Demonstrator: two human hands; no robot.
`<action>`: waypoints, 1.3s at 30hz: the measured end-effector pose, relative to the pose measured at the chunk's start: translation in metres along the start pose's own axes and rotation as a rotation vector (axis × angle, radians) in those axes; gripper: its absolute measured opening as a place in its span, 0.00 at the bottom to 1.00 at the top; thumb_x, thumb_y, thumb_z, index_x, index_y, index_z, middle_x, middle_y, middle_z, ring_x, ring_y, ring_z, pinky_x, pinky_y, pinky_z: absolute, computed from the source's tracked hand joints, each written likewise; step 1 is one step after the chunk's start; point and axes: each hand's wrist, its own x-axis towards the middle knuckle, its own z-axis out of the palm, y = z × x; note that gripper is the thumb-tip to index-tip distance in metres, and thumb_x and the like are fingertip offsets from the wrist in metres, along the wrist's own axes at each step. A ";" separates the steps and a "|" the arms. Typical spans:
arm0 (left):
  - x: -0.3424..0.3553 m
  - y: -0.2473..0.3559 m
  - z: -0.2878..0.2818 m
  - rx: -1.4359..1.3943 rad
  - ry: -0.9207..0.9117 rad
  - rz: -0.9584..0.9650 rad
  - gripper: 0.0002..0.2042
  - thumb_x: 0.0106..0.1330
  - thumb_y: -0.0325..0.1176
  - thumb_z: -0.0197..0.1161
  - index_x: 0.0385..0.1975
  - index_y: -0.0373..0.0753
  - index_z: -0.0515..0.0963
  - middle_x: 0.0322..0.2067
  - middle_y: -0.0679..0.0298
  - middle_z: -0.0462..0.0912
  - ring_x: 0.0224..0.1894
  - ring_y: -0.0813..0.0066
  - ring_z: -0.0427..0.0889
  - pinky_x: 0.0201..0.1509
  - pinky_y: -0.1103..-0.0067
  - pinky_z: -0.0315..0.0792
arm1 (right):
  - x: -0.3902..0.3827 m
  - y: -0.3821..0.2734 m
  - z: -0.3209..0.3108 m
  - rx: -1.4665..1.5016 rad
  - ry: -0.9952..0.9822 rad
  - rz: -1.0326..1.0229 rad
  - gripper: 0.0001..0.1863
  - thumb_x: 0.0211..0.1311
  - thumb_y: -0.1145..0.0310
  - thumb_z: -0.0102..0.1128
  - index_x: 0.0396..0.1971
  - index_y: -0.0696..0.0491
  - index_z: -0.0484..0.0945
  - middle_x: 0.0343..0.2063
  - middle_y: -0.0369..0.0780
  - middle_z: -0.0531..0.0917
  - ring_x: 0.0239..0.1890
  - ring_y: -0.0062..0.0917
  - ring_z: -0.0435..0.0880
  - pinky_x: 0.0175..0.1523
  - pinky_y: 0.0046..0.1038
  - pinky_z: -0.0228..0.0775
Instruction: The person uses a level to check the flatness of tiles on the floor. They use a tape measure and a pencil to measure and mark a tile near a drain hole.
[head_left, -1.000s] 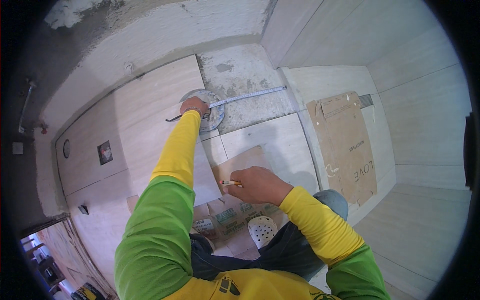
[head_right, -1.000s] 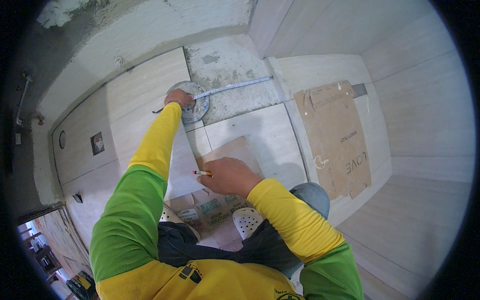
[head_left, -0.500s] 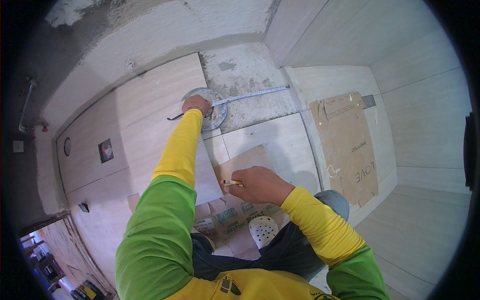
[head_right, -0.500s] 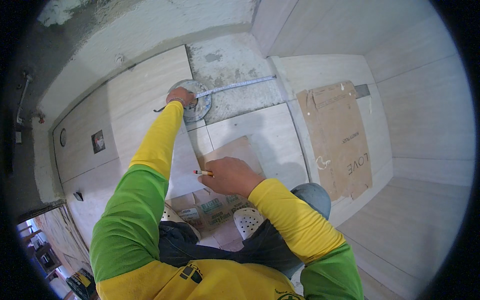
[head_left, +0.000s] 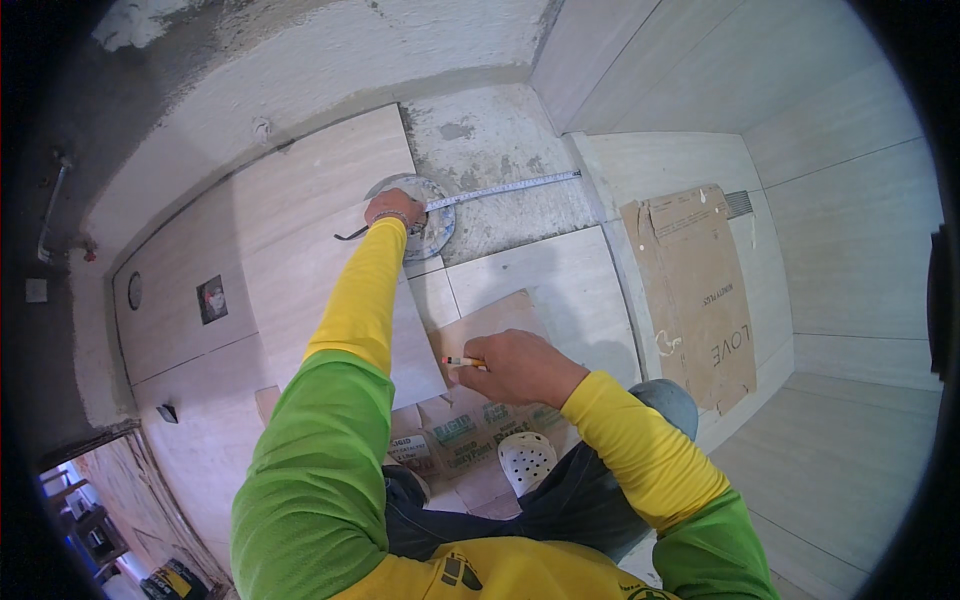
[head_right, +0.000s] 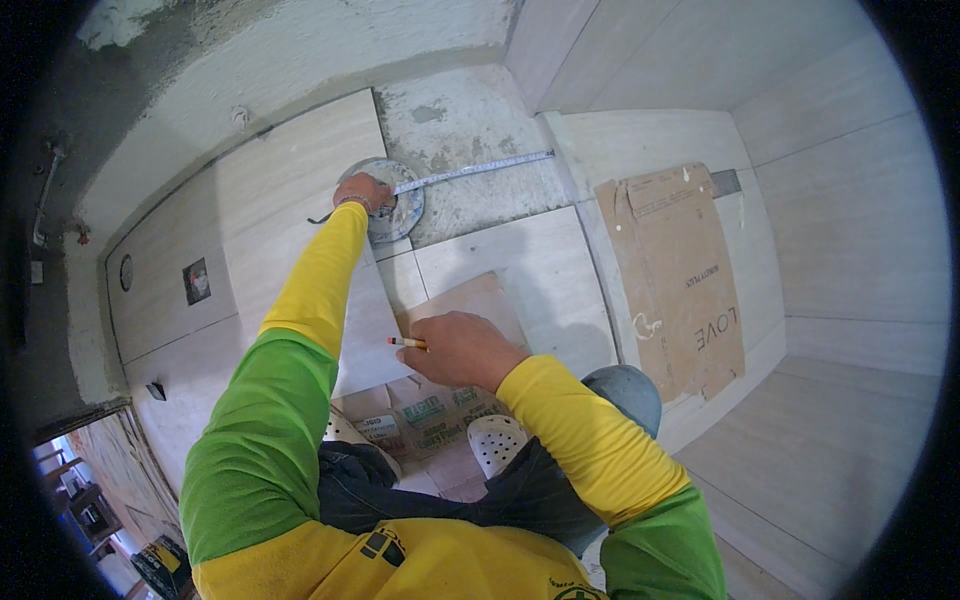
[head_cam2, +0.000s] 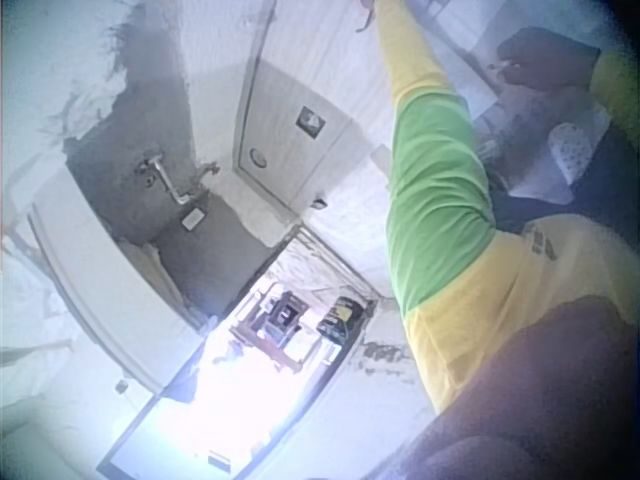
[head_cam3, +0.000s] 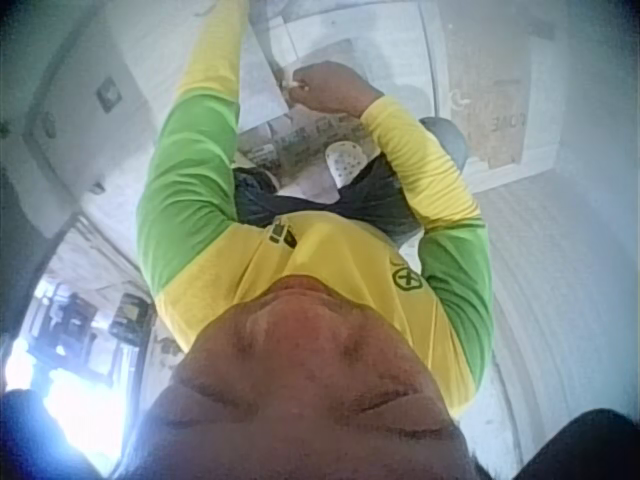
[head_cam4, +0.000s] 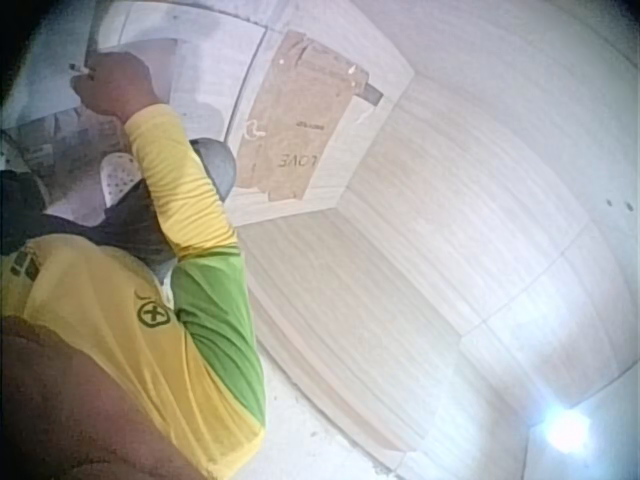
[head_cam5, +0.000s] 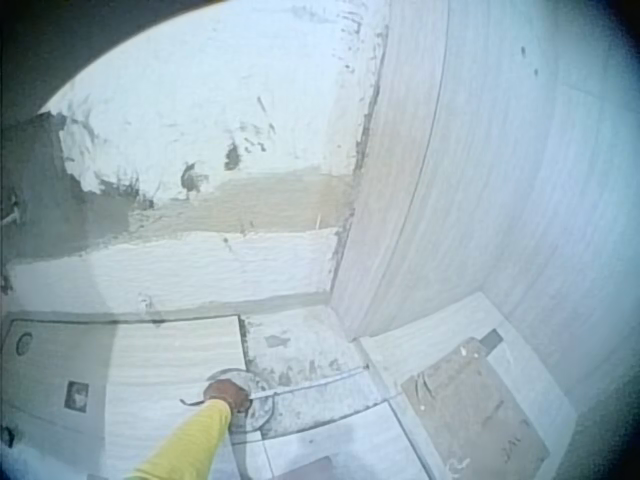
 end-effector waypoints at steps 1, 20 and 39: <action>0.000 0.000 0.000 0.001 -0.006 0.006 0.25 0.55 0.55 0.68 0.46 0.43 0.83 0.50 0.57 0.84 0.54 0.61 0.82 0.55 0.70 0.77 | 0.000 0.000 0.000 -0.002 0.008 -0.007 0.21 0.65 0.51 0.55 0.36 0.57 0.81 0.27 0.53 0.83 0.32 0.50 0.82 0.41 0.46 0.72; 0.008 -0.005 0.005 -0.012 0.031 0.024 0.25 0.55 0.52 0.65 0.46 0.41 0.83 0.50 0.55 0.83 0.53 0.60 0.82 0.55 0.70 0.76 | 0.006 -0.001 0.000 0.004 0.007 0.008 0.21 0.65 0.52 0.55 0.31 0.58 0.79 0.26 0.53 0.82 0.32 0.50 0.81 0.40 0.46 0.71; 0.018 -0.056 -0.001 0.010 0.018 0.262 0.28 0.60 0.62 0.55 0.37 0.40 0.85 0.42 0.50 0.84 0.47 0.50 0.82 0.53 0.63 0.74 | 0.058 -0.006 0.013 -0.018 -0.115 0.035 0.22 0.64 0.50 0.54 0.34 0.57 0.81 0.32 0.51 0.84 0.38 0.48 0.82 0.46 0.43 0.72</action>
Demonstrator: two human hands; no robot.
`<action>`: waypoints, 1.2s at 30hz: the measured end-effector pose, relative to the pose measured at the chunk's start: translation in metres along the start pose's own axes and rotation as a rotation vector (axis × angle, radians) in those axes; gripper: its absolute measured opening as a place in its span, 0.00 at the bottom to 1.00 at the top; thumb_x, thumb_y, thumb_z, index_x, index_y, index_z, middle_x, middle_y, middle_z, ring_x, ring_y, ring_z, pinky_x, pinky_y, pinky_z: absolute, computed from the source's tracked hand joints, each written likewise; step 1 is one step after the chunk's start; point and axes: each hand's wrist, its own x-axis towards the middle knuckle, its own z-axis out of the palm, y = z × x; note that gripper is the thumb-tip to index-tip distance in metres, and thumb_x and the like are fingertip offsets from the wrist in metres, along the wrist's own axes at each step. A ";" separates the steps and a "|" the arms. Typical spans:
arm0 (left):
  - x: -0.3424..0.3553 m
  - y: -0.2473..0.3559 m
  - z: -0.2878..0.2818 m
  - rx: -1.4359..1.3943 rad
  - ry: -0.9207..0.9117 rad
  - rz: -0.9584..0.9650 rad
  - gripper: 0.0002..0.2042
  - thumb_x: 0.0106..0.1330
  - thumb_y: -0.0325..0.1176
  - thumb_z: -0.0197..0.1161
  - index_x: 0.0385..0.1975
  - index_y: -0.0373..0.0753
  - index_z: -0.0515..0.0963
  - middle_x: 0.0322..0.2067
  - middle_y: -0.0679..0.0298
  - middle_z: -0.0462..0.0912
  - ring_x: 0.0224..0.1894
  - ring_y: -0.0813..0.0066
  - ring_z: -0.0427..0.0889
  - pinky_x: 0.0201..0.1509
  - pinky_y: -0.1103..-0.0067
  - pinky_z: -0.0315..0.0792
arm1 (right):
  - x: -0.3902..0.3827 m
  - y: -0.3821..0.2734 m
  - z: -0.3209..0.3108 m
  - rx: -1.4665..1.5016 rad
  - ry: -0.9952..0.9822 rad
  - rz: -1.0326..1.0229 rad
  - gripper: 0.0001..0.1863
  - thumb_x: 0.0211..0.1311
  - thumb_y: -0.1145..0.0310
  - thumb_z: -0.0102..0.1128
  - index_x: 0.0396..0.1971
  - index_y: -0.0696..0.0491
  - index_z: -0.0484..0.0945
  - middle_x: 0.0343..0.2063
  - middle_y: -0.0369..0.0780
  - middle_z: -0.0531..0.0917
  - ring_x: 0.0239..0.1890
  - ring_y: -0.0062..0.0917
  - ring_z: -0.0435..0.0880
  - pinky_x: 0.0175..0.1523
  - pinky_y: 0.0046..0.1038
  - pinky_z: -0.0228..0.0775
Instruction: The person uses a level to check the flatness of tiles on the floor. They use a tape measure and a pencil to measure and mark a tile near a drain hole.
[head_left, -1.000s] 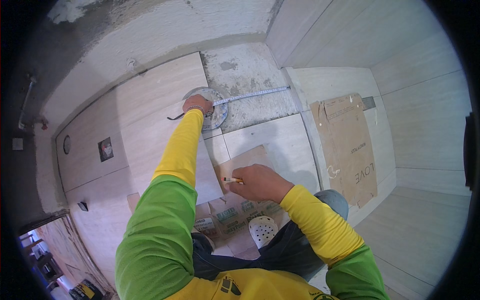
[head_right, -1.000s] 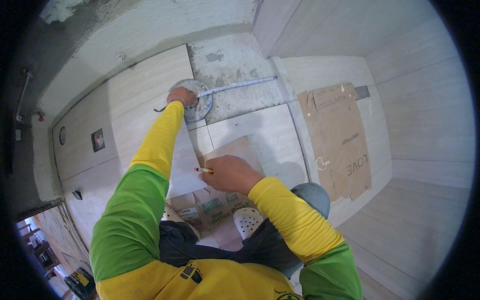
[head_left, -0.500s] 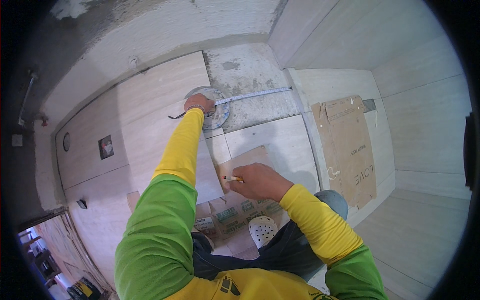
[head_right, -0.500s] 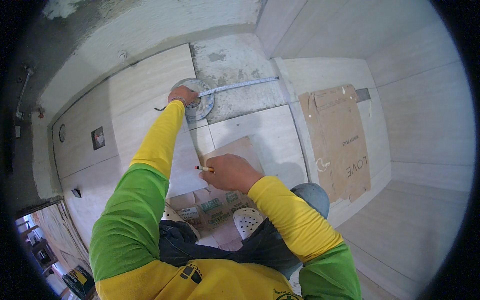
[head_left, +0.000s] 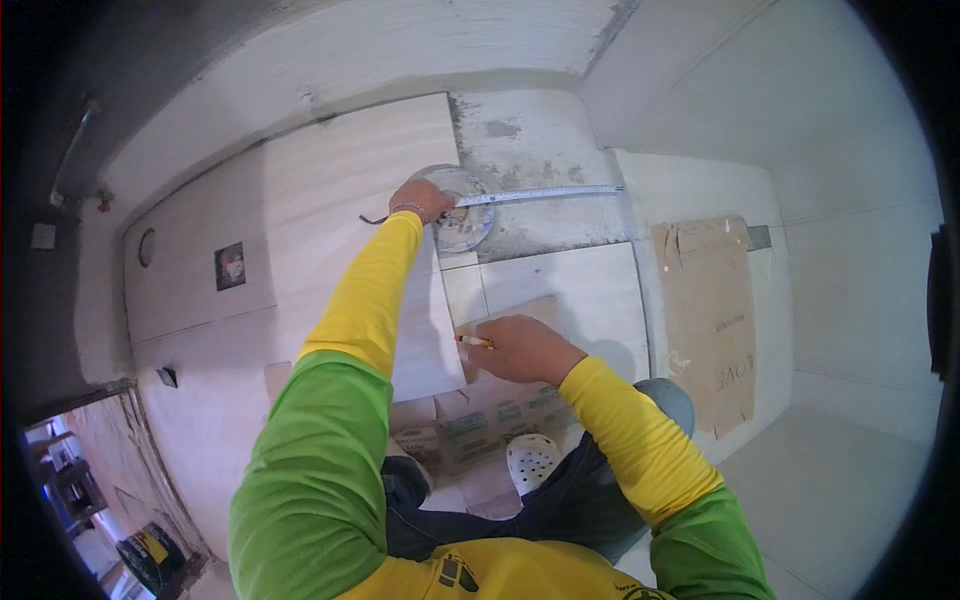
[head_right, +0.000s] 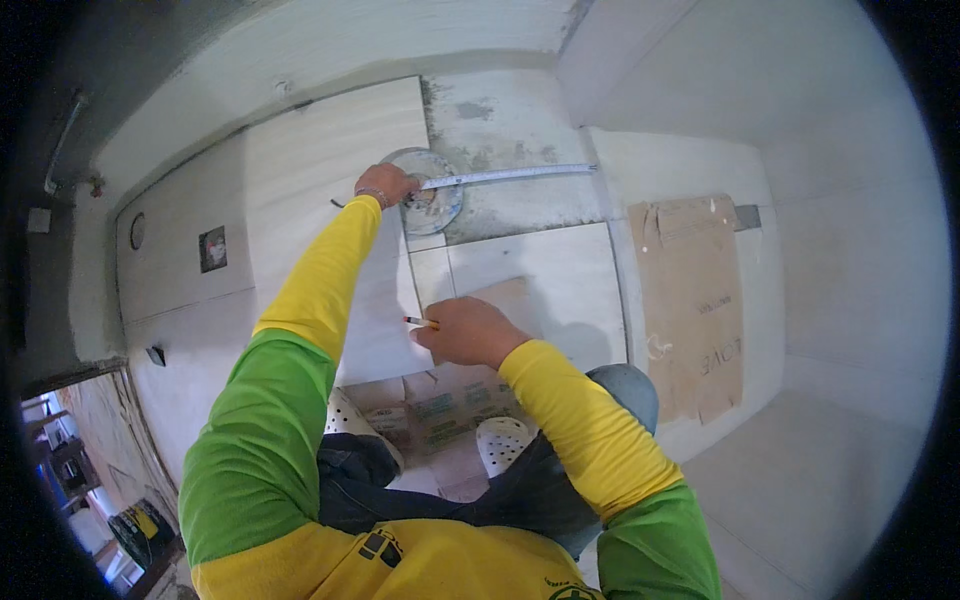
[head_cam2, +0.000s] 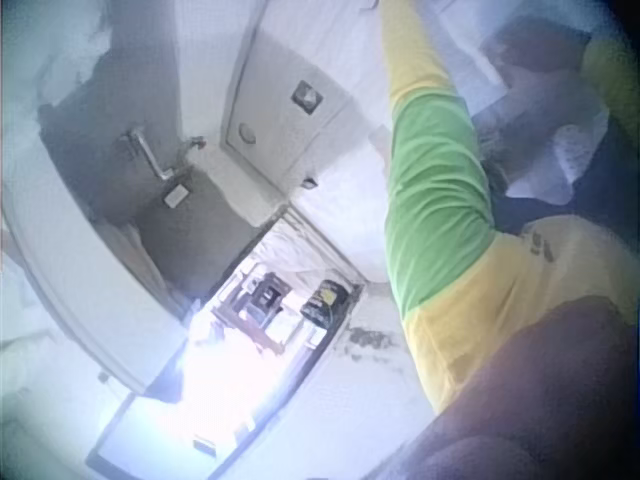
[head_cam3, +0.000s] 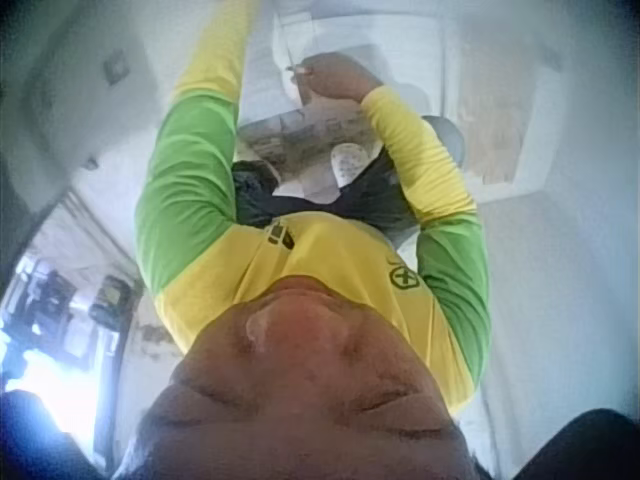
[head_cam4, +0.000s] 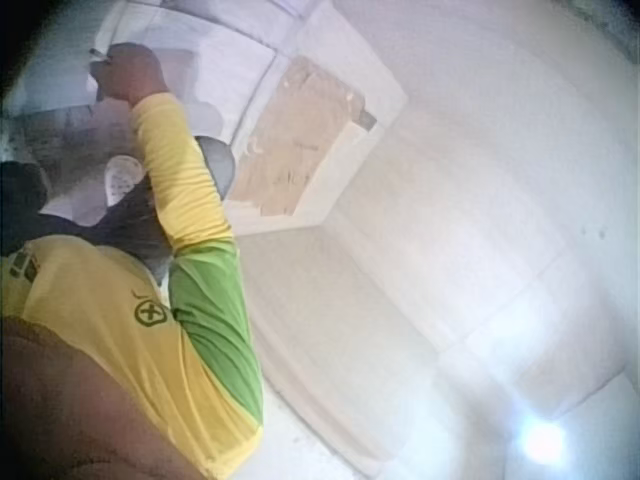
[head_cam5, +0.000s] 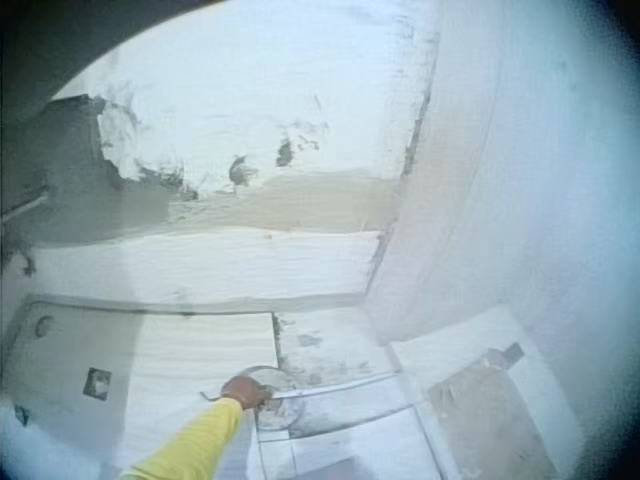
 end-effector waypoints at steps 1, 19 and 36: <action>-0.005 -0.002 -0.004 -0.005 0.013 0.020 0.28 0.61 0.62 0.54 0.36 0.40 0.85 0.42 0.50 0.84 0.47 0.50 0.82 0.52 0.63 0.74 | 0.004 0.001 0.001 -0.007 0.008 -0.025 0.22 0.64 0.51 0.54 0.36 0.58 0.81 0.31 0.52 0.83 0.36 0.49 0.81 0.44 0.43 0.72; -0.276 -0.323 -0.018 -0.161 -0.238 -0.322 0.27 0.61 0.62 0.57 0.21 0.41 0.84 0.20 0.61 0.83 0.29 0.63 0.82 0.39 0.69 0.75 | 0.069 -0.064 0.043 -0.112 -0.289 -0.116 0.25 0.63 0.48 0.54 0.26 0.59 0.78 0.26 0.51 0.82 0.31 0.46 0.81 0.41 0.42 0.71; -0.291 -0.343 0.027 -0.150 -0.237 -0.337 0.25 0.55 0.61 0.64 0.24 0.41 0.86 0.21 0.59 0.84 0.31 0.60 0.84 0.43 0.67 0.76 | 0.088 -0.068 0.056 -0.104 -0.289 -0.130 0.25 0.64 0.48 0.58 0.22 0.59 0.74 0.20 0.48 0.78 0.23 0.38 0.78 0.34 0.36 0.70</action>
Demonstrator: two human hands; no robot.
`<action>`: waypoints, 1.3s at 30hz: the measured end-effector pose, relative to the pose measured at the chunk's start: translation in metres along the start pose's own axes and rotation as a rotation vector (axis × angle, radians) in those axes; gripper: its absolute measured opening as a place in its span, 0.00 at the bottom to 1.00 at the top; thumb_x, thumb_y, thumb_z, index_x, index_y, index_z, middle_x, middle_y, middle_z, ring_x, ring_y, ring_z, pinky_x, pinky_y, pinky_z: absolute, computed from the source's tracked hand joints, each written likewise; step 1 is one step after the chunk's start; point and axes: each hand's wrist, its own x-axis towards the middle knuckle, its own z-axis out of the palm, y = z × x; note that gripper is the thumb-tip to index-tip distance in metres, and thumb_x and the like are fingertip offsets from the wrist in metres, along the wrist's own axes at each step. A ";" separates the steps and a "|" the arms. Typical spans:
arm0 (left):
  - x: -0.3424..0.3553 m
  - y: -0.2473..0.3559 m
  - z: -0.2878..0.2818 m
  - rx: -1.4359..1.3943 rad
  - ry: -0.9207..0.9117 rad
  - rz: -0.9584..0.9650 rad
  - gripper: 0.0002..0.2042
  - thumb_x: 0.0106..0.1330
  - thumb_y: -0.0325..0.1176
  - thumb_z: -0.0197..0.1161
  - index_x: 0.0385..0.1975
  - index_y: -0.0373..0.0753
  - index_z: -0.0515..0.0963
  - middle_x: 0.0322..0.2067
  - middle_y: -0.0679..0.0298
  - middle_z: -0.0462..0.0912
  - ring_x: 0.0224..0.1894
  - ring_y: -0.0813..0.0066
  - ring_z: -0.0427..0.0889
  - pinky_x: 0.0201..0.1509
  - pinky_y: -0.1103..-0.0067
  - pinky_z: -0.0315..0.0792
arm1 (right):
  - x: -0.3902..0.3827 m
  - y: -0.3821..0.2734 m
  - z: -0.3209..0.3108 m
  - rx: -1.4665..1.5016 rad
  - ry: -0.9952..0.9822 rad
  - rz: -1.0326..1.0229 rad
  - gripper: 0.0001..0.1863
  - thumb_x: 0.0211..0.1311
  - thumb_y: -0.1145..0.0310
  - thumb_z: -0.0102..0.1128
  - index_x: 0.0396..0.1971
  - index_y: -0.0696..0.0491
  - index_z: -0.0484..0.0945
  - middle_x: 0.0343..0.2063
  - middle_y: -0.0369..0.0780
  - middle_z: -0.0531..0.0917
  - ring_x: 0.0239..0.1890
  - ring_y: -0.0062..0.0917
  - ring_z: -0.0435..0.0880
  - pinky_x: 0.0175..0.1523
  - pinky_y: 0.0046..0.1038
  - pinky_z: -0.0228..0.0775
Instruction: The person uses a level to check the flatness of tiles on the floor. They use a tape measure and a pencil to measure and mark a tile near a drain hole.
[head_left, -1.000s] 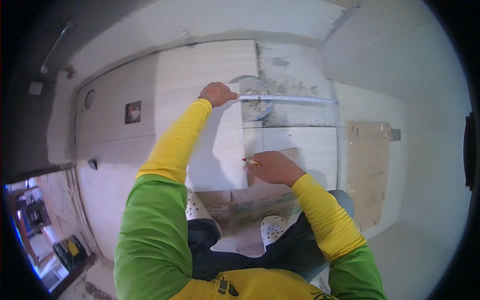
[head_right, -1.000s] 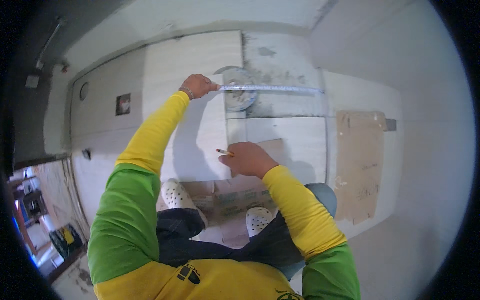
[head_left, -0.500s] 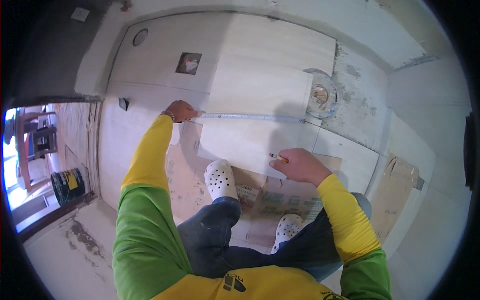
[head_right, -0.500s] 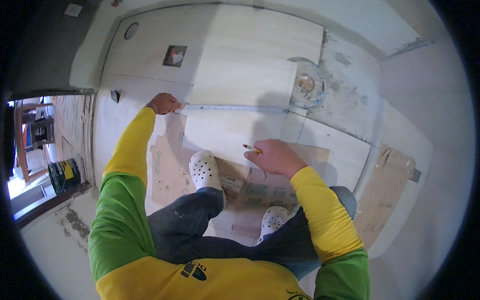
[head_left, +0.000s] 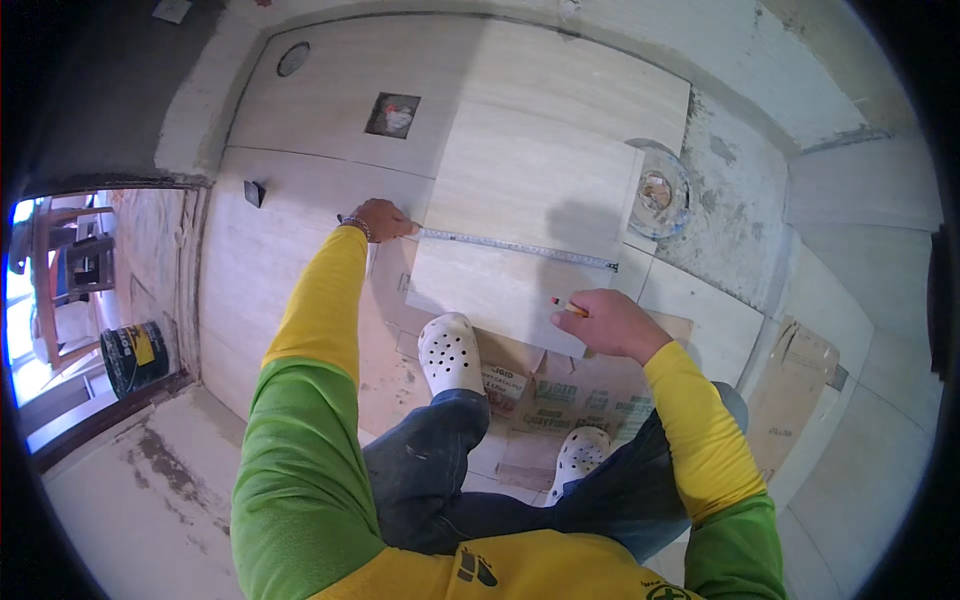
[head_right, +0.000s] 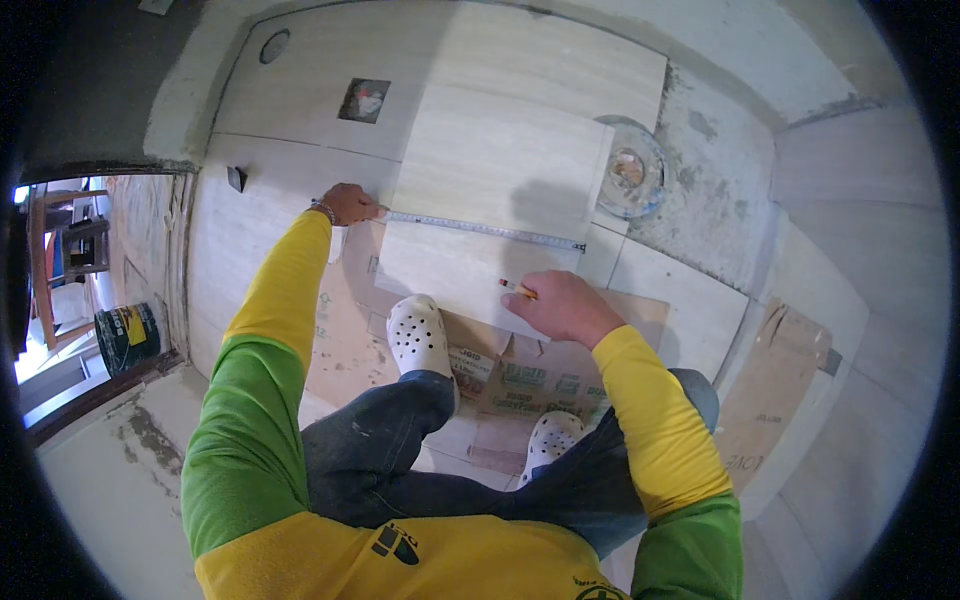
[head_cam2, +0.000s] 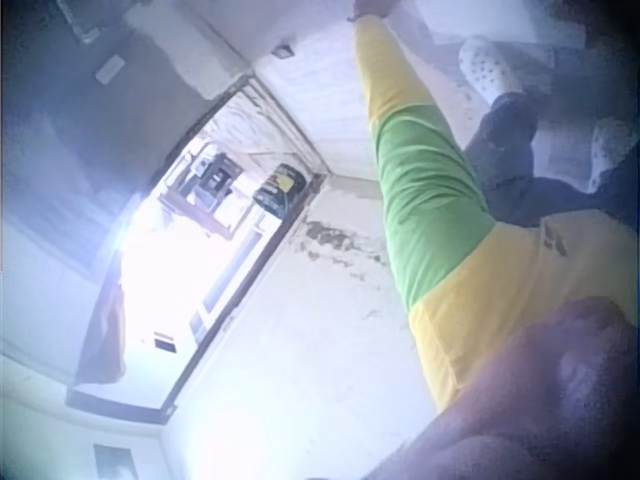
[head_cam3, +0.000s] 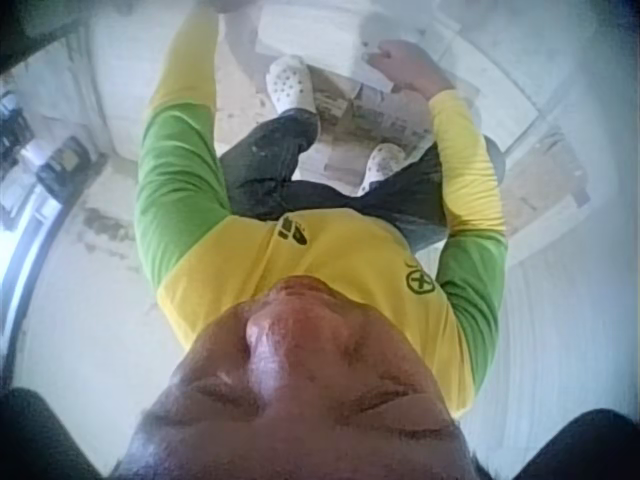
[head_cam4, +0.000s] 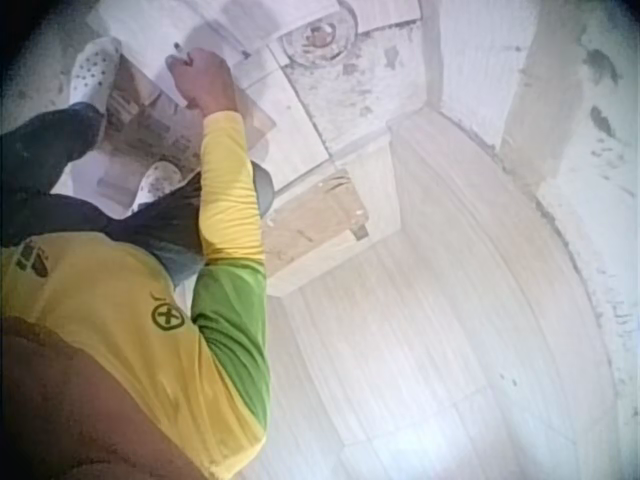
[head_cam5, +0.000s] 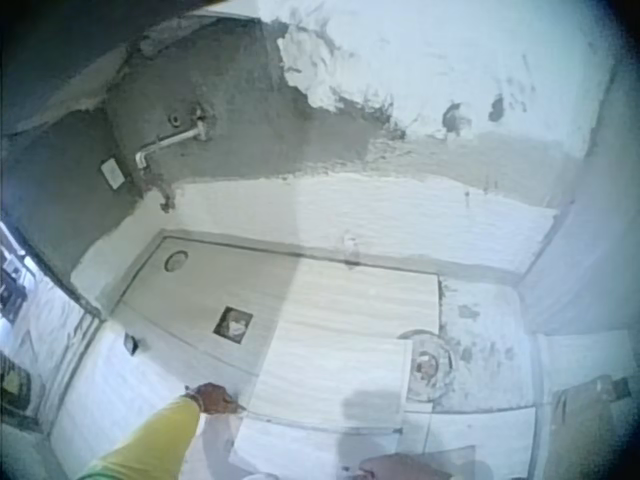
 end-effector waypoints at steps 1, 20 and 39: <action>0.001 -0.001 0.000 0.000 0.000 0.001 0.25 0.55 0.61 0.64 0.24 0.41 0.86 0.21 0.59 0.84 0.31 0.60 0.84 0.43 0.67 0.76 | -0.001 -0.002 -0.001 0.012 -0.008 0.008 0.26 0.64 0.48 0.58 0.22 0.59 0.74 0.20 0.48 0.78 0.23 0.39 0.78 0.34 0.36 0.69; 0.015 0.008 -0.003 0.083 0.105 0.030 0.22 0.54 0.58 0.65 0.34 0.44 0.86 0.37 0.55 0.85 0.44 0.53 0.82 0.53 0.64 0.74 | 0.000 0.003 0.002 -0.020 0.023 -0.008 0.26 0.64 0.47 0.57 0.22 0.59 0.74 0.20 0.48 0.77 0.24 0.38 0.76 0.34 0.36 0.68; 0.023 0.000 0.016 -0.143 0.145 0.139 0.07 0.59 0.35 0.62 0.33 0.44 0.84 0.36 0.56 0.84 0.43 0.58 0.82 0.50 0.69 0.75 | 0.001 0.004 0.005 -0.040 0.005 0.008 0.27 0.63 0.46 0.56 0.23 0.59 0.74 0.21 0.49 0.78 0.25 0.40 0.77 0.34 0.37 0.68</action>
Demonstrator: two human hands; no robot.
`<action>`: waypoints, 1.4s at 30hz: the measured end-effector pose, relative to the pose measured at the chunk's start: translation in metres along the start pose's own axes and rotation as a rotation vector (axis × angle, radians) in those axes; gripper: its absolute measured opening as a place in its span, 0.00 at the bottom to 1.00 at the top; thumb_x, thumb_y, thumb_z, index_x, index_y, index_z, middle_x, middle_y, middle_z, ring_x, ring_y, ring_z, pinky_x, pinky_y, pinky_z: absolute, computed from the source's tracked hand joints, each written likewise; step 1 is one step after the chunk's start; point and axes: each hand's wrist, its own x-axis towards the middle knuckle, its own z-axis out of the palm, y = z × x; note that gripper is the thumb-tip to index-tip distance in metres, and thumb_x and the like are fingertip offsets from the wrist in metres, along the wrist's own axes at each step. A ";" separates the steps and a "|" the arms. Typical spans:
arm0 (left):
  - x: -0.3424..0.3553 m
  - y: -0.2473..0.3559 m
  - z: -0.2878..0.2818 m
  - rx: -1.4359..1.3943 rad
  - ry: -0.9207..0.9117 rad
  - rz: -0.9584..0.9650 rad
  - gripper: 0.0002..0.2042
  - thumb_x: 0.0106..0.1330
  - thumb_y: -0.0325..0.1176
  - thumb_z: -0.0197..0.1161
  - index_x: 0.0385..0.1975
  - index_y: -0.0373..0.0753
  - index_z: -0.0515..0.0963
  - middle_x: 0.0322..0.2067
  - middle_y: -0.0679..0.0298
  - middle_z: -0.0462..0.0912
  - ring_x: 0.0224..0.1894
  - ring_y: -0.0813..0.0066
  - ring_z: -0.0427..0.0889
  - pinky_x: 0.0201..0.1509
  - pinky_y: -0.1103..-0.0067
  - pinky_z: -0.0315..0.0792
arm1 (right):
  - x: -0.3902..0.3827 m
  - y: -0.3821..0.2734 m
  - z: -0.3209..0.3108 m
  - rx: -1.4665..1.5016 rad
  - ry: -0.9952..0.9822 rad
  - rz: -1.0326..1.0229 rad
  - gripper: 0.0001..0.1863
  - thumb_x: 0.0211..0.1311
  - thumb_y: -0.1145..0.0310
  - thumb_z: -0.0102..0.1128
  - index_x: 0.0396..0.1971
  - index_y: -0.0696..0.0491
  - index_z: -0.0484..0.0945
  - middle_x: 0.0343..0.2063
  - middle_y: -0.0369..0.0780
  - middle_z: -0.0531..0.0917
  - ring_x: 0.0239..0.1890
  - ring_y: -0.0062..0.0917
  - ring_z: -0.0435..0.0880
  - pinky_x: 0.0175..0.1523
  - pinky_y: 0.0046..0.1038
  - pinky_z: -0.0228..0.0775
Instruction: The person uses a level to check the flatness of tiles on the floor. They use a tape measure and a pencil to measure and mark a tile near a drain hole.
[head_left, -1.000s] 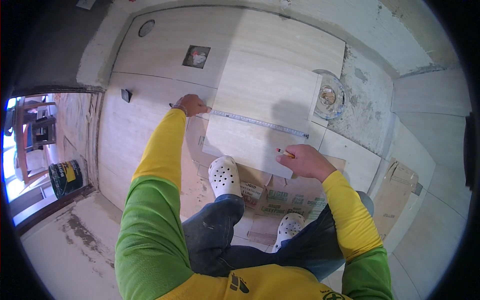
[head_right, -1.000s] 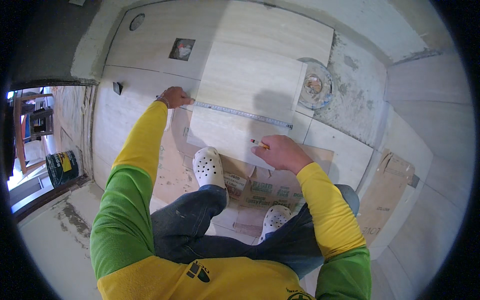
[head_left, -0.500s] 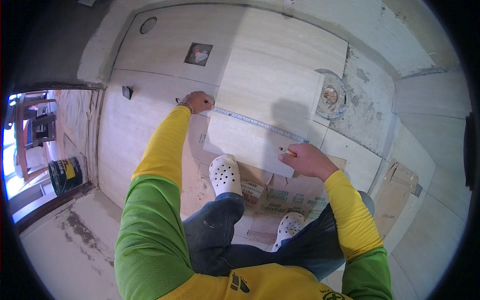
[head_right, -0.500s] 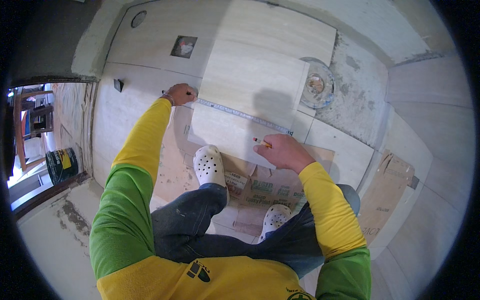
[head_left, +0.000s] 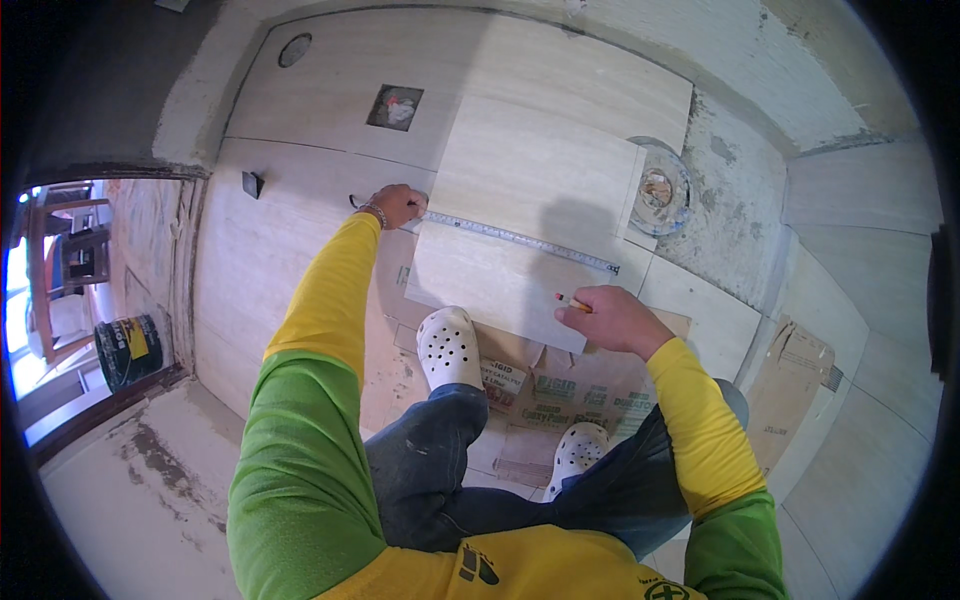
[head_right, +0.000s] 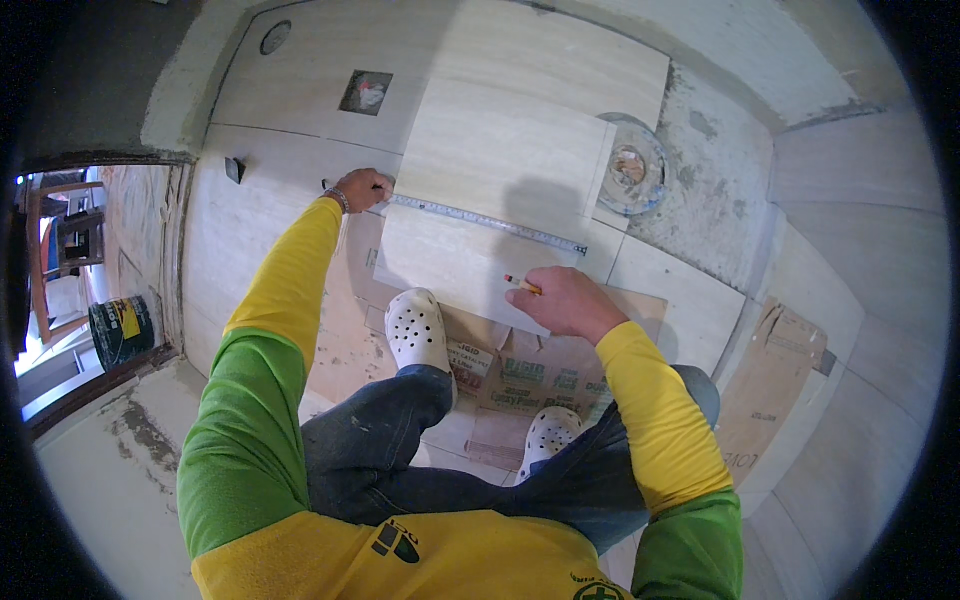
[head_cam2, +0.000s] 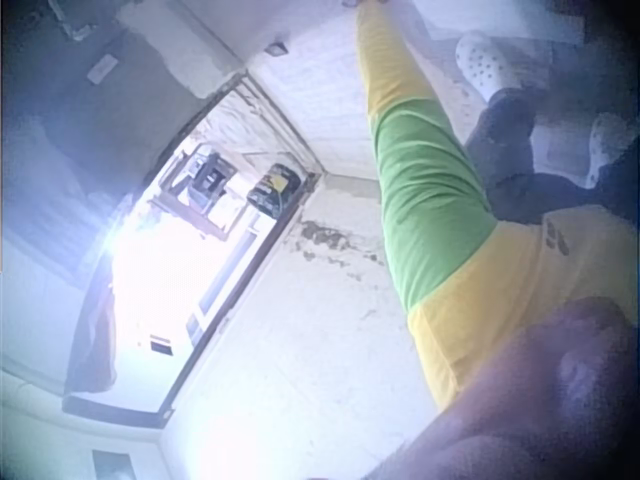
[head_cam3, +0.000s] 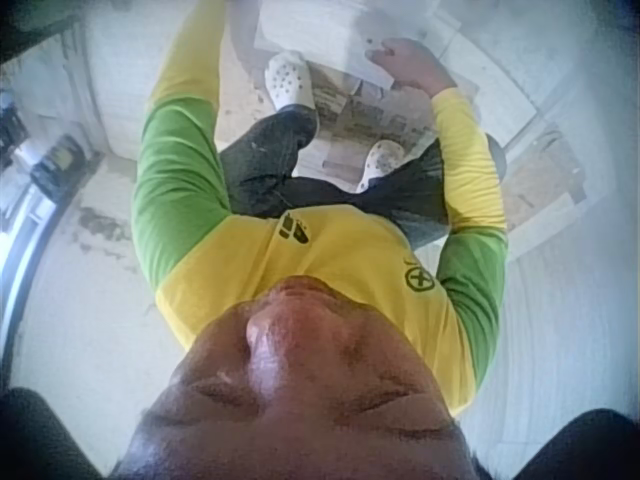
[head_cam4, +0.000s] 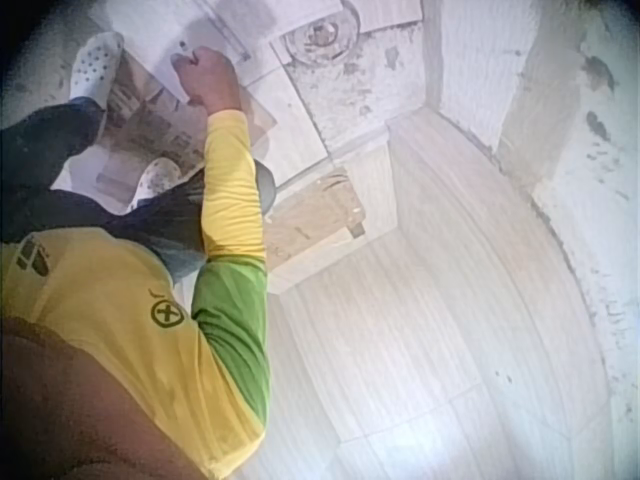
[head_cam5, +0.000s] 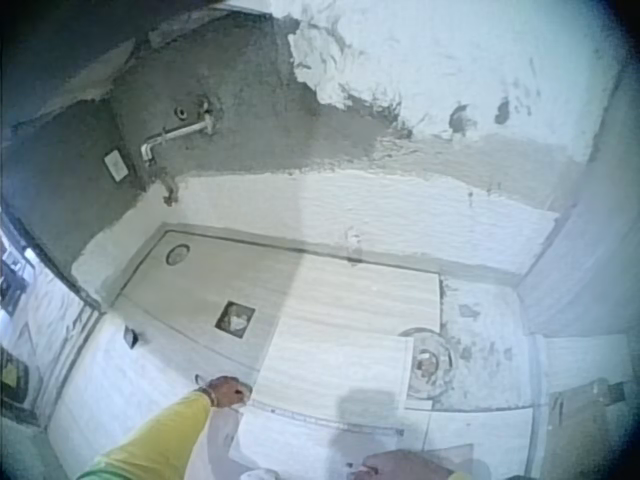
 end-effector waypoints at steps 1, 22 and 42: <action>0.000 0.001 0.001 -0.002 -0.001 0.002 0.07 0.59 0.35 0.62 0.33 0.44 0.84 0.36 0.56 0.84 0.43 0.58 0.82 0.50 0.69 0.75 | -0.001 0.000 0.000 0.006 -0.005 0.004 0.27 0.63 0.46 0.57 0.23 0.59 0.74 0.21 0.49 0.78 0.25 0.41 0.77 0.34 0.37 0.69; 0.002 0.003 0.005 0.051 0.011 -0.030 0.05 0.56 0.39 0.62 0.29 0.53 0.85 0.34 0.61 0.86 0.42 0.59 0.83 0.51 0.67 0.75 | 0.012 0.000 0.015 -0.104 -0.130 0.050 0.20 0.62 0.53 0.57 0.31 0.58 0.81 0.30 0.51 0.83 0.34 0.45 0.83 0.43 0.41 0.73; 0.005 0.039 0.009 0.003 0.035 -0.037 0.08 0.58 0.39 0.60 0.31 0.48 0.85 0.33 0.58 0.86 0.40 0.56 0.84 0.47 0.65 0.76 | -0.010 0.014 0.009 -0.097 -0.070 0.073 0.22 0.63 0.51 0.55 0.31 0.57 0.81 0.28 0.50 0.84 0.36 0.46 0.83 0.44 0.42 0.73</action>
